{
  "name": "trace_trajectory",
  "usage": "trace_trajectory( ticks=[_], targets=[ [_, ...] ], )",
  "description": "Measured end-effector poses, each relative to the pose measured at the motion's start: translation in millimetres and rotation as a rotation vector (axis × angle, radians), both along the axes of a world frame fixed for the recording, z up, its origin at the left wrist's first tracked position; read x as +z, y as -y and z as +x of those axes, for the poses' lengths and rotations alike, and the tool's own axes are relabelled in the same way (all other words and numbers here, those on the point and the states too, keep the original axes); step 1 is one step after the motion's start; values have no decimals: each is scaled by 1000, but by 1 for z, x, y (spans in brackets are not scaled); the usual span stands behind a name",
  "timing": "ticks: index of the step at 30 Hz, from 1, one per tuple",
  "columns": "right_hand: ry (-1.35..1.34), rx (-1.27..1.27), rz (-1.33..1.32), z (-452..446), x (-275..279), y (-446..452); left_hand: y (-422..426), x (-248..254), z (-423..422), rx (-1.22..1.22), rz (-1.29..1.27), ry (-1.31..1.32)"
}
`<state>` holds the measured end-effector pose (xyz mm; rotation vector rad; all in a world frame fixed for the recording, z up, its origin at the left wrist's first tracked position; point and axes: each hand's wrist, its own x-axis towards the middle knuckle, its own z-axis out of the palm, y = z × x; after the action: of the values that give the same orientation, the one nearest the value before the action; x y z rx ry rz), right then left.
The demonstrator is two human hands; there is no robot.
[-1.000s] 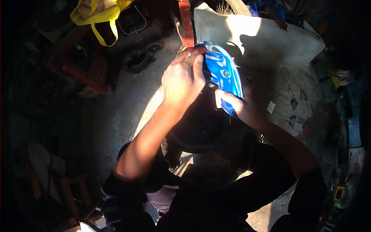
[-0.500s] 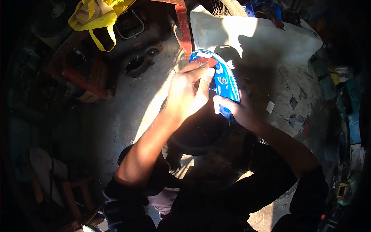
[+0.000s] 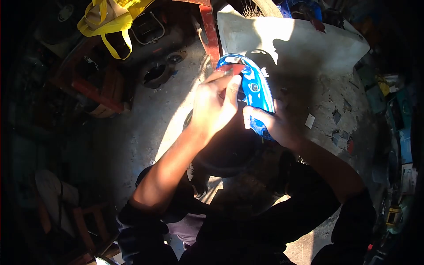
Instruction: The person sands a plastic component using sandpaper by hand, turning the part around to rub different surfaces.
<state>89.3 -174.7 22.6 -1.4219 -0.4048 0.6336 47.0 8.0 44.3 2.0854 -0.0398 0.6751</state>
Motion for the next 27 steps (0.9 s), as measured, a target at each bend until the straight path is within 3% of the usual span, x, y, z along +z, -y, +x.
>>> trace_trajectory(
  ticks=[1,2,4,5,9,10,12,13,14,16,18,20,21,22,24,25,26,27],
  targets=[
    [0,13,10,2,3,0,5,-10,8,-88,62,319],
    [0,13,6,5,3,0,6,-15,12,-62,79,374],
    [113,60,25,9,-1,1,-13,-7,15,84,173,169],
    [108,69,25,8,-4,1,-20,-7,17,168,94,92],
    [51,36,-9,7,-5,1,1,-10,3,-45,-8,82],
    [49,40,-16,8,-4,3,5,-10,7,-98,10,268],
    [99,40,-27,9,1,4,-4,1,4,40,98,66],
    [136,71,-40,10,-3,5,-12,-2,15,44,8,166],
    [133,82,-44,8,-2,4,-23,-4,14,107,36,-9],
    [67,116,0,5,5,2,-13,-11,15,-2,-45,161],
    [50,56,35,4,1,3,1,-7,2,-117,-18,150],
    [55,66,-6,8,-1,6,-7,4,-1,-31,108,24],
    [108,122,-20,11,1,8,-22,-3,11,49,160,97],
    [106,126,-25,8,1,7,-30,-6,14,121,55,56],
    [-89,91,23,4,5,1,-24,-12,10,54,28,56],
    [-7,105,-4,4,5,2,-17,-9,3,-17,45,52],
    [-3,101,-4,6,3,3,-8,-14,4,-126,-8,244],
    [18,94,-2,8,0,5,-9,-10,2,-84,50,184]
  ],
)
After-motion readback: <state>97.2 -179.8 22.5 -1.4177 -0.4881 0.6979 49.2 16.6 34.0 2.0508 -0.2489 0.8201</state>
